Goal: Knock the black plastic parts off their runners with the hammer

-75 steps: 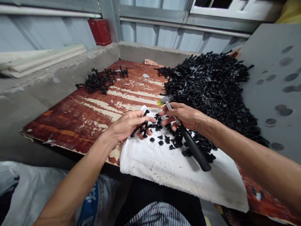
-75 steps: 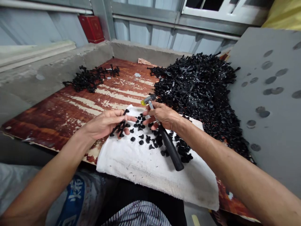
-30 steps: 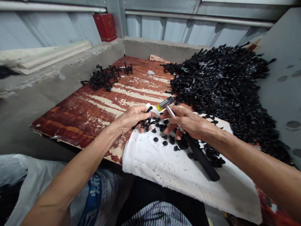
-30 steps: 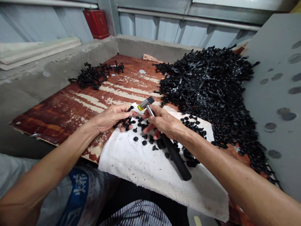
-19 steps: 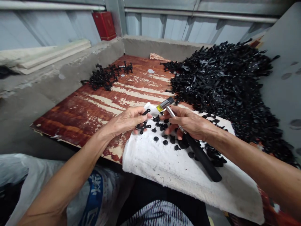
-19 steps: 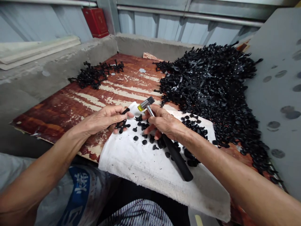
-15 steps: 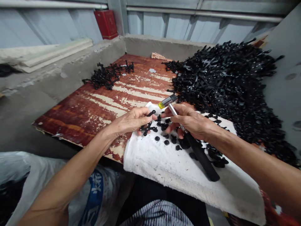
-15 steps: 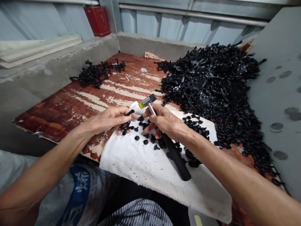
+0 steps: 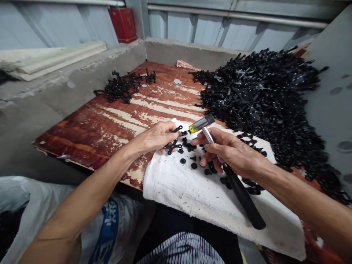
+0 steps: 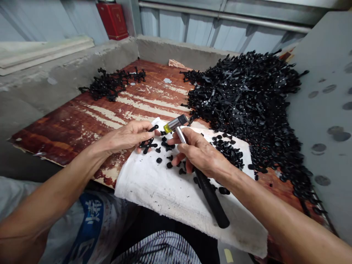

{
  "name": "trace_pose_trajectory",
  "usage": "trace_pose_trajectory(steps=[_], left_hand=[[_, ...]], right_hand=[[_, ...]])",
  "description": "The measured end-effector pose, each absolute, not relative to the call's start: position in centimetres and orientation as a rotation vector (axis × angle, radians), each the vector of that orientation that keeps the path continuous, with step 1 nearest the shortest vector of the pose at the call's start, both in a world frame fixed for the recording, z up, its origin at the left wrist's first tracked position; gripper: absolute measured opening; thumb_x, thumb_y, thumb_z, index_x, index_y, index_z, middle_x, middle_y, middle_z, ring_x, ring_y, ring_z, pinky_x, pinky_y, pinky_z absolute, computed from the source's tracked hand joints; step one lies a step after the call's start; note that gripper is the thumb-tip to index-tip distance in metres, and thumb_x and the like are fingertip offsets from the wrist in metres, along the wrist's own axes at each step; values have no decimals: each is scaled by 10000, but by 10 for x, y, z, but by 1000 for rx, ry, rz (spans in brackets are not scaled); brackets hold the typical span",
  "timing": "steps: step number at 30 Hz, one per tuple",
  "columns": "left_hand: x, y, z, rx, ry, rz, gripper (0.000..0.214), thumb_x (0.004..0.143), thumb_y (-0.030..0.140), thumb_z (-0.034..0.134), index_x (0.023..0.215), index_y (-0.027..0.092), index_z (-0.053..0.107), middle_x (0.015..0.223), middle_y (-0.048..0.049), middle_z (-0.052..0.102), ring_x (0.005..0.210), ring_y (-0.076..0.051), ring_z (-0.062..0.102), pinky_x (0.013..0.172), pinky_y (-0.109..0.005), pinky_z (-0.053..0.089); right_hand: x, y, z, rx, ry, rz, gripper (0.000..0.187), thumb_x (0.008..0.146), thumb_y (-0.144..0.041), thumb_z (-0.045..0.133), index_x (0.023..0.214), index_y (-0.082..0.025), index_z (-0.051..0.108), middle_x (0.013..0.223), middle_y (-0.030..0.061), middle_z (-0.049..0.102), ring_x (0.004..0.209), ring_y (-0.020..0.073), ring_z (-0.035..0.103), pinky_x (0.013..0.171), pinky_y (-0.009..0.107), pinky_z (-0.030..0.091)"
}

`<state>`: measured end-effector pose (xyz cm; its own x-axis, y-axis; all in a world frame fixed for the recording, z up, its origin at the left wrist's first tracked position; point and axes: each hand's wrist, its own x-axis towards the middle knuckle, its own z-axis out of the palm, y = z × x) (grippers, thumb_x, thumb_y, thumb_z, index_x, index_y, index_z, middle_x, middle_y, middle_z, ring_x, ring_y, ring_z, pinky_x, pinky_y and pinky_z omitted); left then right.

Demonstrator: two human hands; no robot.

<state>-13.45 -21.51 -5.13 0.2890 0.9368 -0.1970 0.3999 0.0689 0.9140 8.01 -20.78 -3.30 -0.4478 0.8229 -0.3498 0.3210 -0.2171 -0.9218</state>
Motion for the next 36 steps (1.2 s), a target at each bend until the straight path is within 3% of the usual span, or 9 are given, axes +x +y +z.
trace_pose_trajectory(steps=[6, 11, 20, 27, 36], left_hand=[[-133, -235, -56, 1320, 1146, 661, 302, 842, 395, 579, 962, 119, 604, 660, -24, 600, 529, -108, 597, 379, -167, 434], [-134, -244, -55, 1289, 1154, 704, 284, 839, 388, 588, 933, 121, 612, 603, -7, 587, 513, -107, 600, 372, -153, 420], [-138, -250, -54, 1351, 1168, 493, 328, 842, 464, 591, 927, 147, 602, 676, 23, 559, 539, -68, 551, 398, -135, 399], [-135, -245, -55, 1370, 1160, 616, 354, 847, 481, 581, 987, 156, 606, 724, 13, 557, 575, -80, 561, 421, -152, 421], [-140, -252, -58, 1426, 1197, 516, 360, 833, 540, 567, 839, 180, 544, 741, 22, 535, 590, -74, 536, 444, -146, 398]], right_hand=[[80, -219, -35, -1355, -1716, 1708, 357, 762, -58, 465, 1077, -215, 524, 1300, 90, 584, 527, 74, 631, 306, 161, 373], [78, -220, -32, -1308, -1675, 1846, 313, 728, -72, 491, 1006, -206, 543, 1223, 88, 633, 523, 91, 633, 297, 167, 353], [85, -211, -35, -1339, -1531, 1742, 242, 746, -88, 507, 959, -201, 512, 1236, 106, 630, 526, 111, 654, 273, 164, 363], [83, -210, -37, -1383, -1505, 1724, 266, 732, -86, 526, 967, -210, 517, 1251, 102, 617, 525, 102, 648, 273, 161, 358], [91, -216, -31, -1400, -1593, 1641, 244, 757, -109, 508, 982, -204, 512, 1240, 101, 594, 559, 113, 652, 288, 169, 371]])
